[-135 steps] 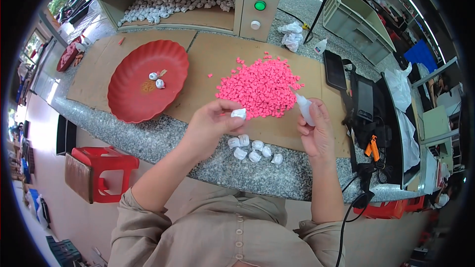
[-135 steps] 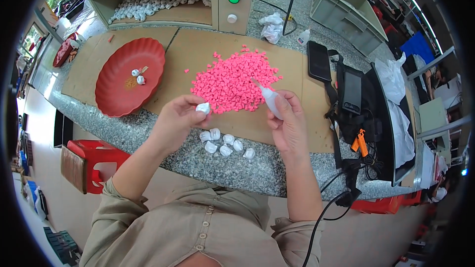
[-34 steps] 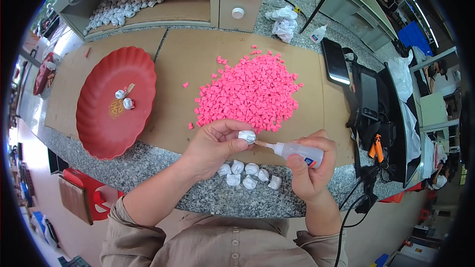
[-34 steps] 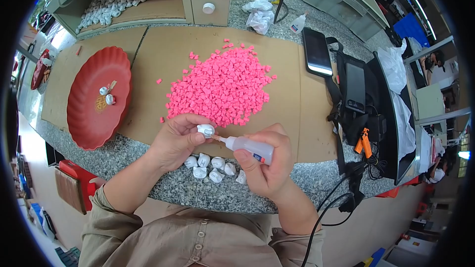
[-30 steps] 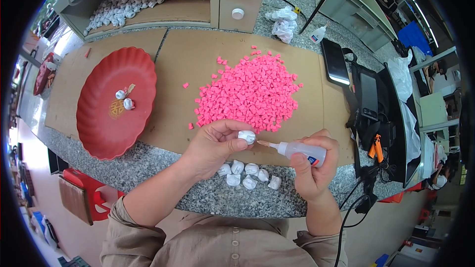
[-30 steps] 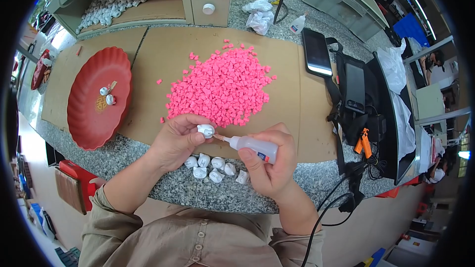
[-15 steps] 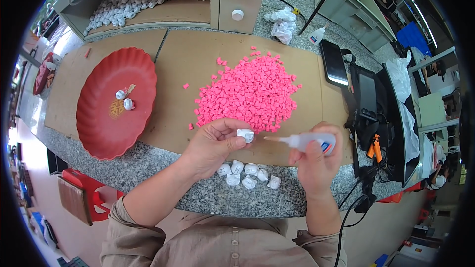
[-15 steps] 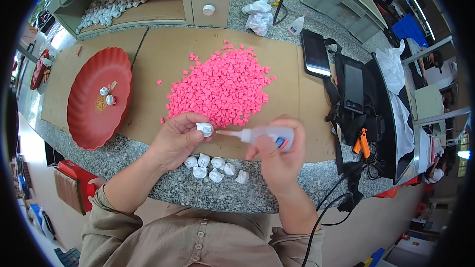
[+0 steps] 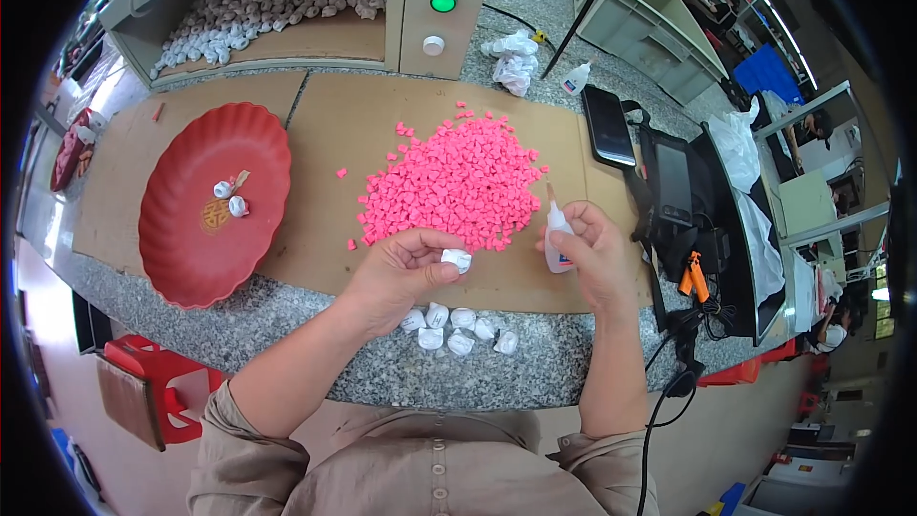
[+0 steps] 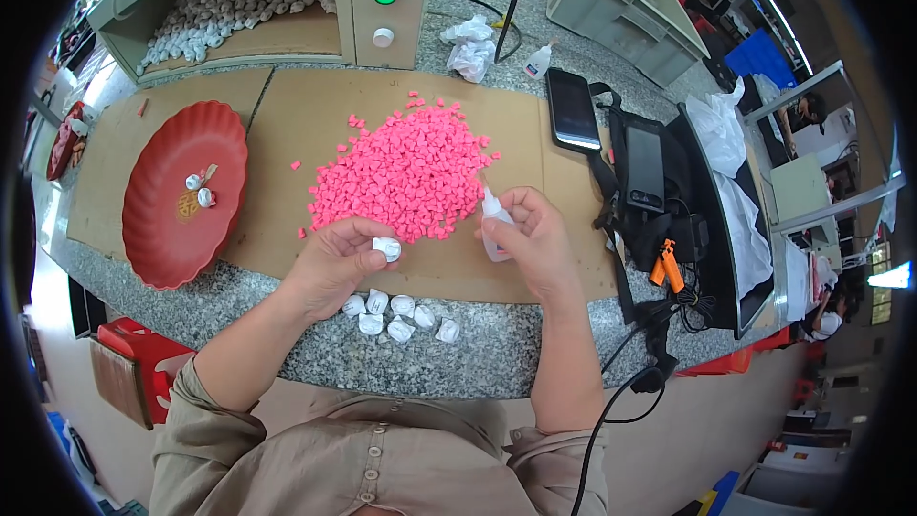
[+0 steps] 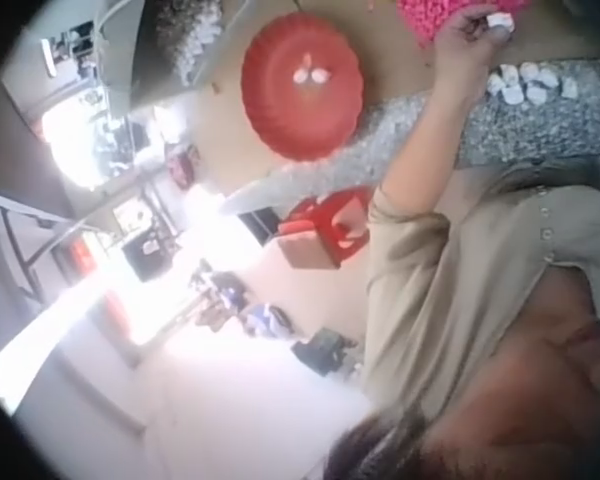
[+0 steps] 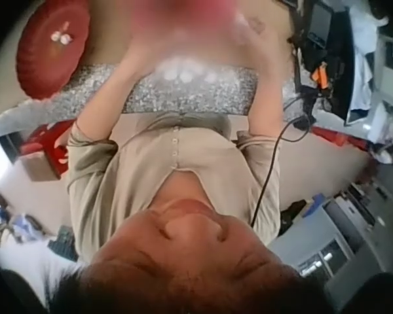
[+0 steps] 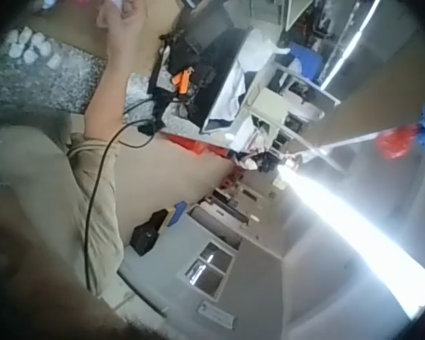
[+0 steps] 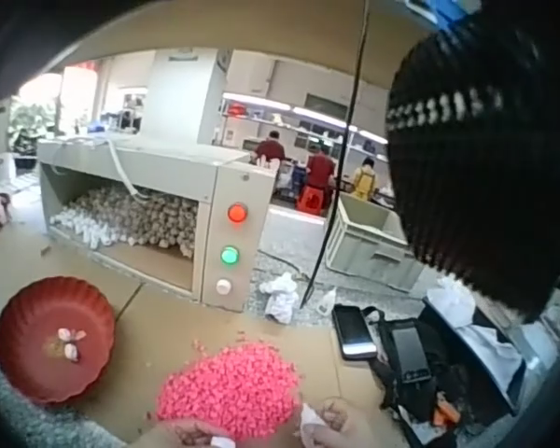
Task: Glue small pink decorative pieces onto white circular toy components.
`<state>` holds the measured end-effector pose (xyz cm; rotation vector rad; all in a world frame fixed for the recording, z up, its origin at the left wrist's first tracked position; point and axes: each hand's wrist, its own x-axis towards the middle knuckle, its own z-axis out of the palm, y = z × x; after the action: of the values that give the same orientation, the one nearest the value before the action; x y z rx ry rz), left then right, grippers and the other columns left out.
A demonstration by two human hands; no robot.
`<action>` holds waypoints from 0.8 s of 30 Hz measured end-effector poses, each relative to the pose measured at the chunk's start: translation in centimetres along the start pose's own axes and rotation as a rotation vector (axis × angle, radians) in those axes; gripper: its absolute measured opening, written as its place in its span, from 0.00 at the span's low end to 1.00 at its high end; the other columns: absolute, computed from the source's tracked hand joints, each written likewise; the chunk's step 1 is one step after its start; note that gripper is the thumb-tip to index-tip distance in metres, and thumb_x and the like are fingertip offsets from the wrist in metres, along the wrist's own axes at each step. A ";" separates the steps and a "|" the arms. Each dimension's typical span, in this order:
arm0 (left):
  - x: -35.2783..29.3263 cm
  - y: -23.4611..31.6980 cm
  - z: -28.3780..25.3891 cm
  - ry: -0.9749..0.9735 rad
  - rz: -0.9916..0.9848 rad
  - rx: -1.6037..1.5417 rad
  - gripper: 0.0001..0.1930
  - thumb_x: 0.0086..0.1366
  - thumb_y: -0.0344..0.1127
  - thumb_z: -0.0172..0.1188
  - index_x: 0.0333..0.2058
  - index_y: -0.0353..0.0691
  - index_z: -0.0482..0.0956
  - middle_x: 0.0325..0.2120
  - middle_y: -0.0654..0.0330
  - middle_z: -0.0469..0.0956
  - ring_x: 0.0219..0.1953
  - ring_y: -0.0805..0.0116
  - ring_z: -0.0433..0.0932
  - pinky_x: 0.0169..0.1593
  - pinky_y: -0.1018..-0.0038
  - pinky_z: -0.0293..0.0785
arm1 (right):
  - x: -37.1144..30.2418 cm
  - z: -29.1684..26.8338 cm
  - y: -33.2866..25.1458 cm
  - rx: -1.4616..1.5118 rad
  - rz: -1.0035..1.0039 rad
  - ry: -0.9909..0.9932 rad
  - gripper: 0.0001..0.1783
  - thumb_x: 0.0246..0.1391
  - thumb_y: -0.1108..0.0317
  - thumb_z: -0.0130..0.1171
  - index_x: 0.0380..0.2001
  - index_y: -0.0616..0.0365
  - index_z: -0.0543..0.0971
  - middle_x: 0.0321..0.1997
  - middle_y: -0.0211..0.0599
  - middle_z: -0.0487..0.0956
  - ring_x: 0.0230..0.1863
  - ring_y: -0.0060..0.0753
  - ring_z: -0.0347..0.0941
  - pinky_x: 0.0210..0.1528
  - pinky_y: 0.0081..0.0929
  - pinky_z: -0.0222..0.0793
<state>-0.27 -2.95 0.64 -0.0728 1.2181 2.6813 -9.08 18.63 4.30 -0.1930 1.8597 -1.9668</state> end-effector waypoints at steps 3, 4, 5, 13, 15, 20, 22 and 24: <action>-0.1 0.0 0.2 -0.005 -0.014 -0.006 0.11 0.52 0.21 0.55 0.36 0.35 0.72 0.31 0.61 0.74 0.34 0.76 0.73 0.41 0.79 0.70 | 0.0 0.5 1.1 -0.524 -0.233 0.078 0.10 0.40 0.75 0.58 0.31 0.60 0.73 0.25 0.30 0.74 0.27 0.22 0.70 0.29 0.18 0.64; -0.2 0.1 0.2 -0.003 -0.025 -0.009 0.11 0.52 0.21 0.55 0.36 0.35 0.72 0.31 0.61 0.74 0.34 0.76 0.73 0.41 0.79 0.70 | 0.0 0.6 1.4 -0.527 -0.231 0.077 0.10 0.40 0.75 0.58 0.31 0.60 0.73 0.25 0.30 0.74 0.27 0.22 0.70 0.29 0.18 0.64; -0.2 0.1 0.2 -0.002 -0.025 -0.012 0.11 0.52 0.21 0.55 0.36 0.35 0.72 0.31 0.61 0.74 0.34 0.76 0.73 0.41 0.79 0.70 | 0.1 0.8 1.8 -0.626 -0.315 -0.005 0.08 0.39 0.74 0.58 0.28 0.59 0.74 0.24 0.31 0.73 0.26 0.24 0.70 0.29 0.19 0.64; -0.1 -0.2 -0.2 -0.021 -0.024 -0.042 0.11 0.52 0.22 0.55 0.36 0.35 0.72 0.31 0.61 0.74 0.34 0.76 0.73 0.40 0.79 0.70 | 0.3 2.4 2.1 -0.948 -0.371 -0.001 0.06 0.37 0.70 0.60 0.23 0.58 0.77 0.24 0.34 0.73 0.26 0.34 0.71 0.28 0.24 0.64; -0.1 -0.2 -0.1 -0.015 -0.027 -0.026 0.11 0.52 0.22 0.55 0.37 0.36 0.72 0.31 0.61 0.74 0.34 0.76 0.73 0.40 0.79 0.70 | 0.5 2.2 2.1 -0.958 -0.397 -0.015 0.06 0.38 0.71 0.59 0.23 0.59 0.76 0.24 0.34 0.73 0.25 0.32 0.71 0.28 0.24 0.64; -0.1 -0.2 0.0 -0.003 -0.035 -0.009 0.11 0.52 0.22 0.55 0.37 0.36 0.72 0.32 0.61 0.74 0.33 0.75 0.73 0.39 0.79 0.71 | -0.3 2.0 1.3 -0.228 -0.115 -0.117 0.02 0.44 0.77 0.53 0.25 0.62 0.71 0.27 0.32 0.73 0.25 0.18 0.67 0.26 0.16 0.63; 0.0 -0.3 0.2 -0.006 -0.038 -0.013 0.12 0.52 0.22 0.55 0.37 0.35 0.72 0.32 0.61 0.74 0.33 0.75 0.73 0.40 0.79 0.71 | -0.7 2.8 1.3 -0.093 -0.099 -0.117 0.02 0.45 0.77 0.53 0.26 0.62 0.72 0.27 0.33 0.73 0.23 0.17 0.67 0.25 0.15 0.63; 0.0 -0.4 0.4 0.004 -0.034 0.002 0.12 0.52 0.22 0.55 0.37 0.35 0.72 0.32 0.61 0.74 0.34 0.74 0.73 0.40 0.79 0.71 | -1.2 3.6 1.4 0.041 -0.084 -0.113 0.02 0.45 0.76 0.53 0.26 0.62 0.72 0.26 0.33 0.73 0.22 0.17 0.67 0.24 0.13 0.62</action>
<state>-0.22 -2.43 0.57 -0.0971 1.2099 2.6522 -6.33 15.73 3.48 -0.3674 1.7650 -2.0035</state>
